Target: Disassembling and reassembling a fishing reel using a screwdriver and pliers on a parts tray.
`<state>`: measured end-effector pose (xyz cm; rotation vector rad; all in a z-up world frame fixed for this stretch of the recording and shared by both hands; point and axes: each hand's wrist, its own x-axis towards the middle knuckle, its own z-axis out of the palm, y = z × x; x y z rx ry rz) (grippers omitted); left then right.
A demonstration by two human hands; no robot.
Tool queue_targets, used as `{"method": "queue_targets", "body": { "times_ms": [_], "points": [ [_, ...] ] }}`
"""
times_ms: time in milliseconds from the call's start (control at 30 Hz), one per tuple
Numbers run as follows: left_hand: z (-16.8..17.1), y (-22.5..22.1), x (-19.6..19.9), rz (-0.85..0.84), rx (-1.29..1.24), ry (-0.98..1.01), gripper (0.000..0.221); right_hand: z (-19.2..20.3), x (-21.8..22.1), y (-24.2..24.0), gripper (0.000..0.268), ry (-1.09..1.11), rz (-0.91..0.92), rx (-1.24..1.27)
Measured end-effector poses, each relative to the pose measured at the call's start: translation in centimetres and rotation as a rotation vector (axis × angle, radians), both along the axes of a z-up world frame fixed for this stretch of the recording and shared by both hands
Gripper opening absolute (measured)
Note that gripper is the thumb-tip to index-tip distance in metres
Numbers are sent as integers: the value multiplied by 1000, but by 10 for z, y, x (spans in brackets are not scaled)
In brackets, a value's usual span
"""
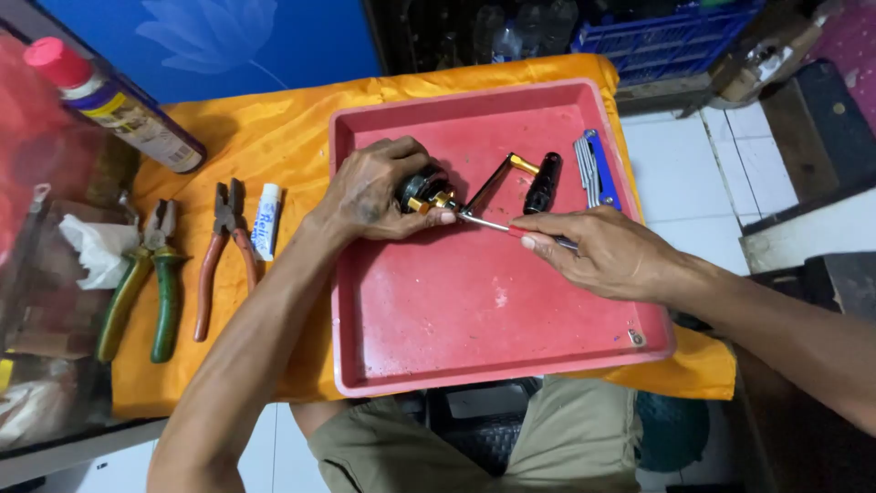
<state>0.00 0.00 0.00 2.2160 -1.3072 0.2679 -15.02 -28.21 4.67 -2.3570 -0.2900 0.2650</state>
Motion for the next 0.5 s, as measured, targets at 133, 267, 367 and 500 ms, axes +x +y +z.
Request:
{"method": "queue_targets", "body": {
  "times_ms": [133,267,367,500],
  "points": [
    [8,-3,-6,-11,-39,5,54,-12,-6,-3,34,-132,43,-30],
    [1,-1,-6,18,-16,-18,55,-30,-5,-6,37,-278,107,-148],
    [-1,-2,-1,17,-23,-45,55,-35,-5,-7,39,-379,124,-238],
    [-7,0,5,30,-14,-89,54,-31,-7,-4,40,-797,181,-549]
  ]
}}
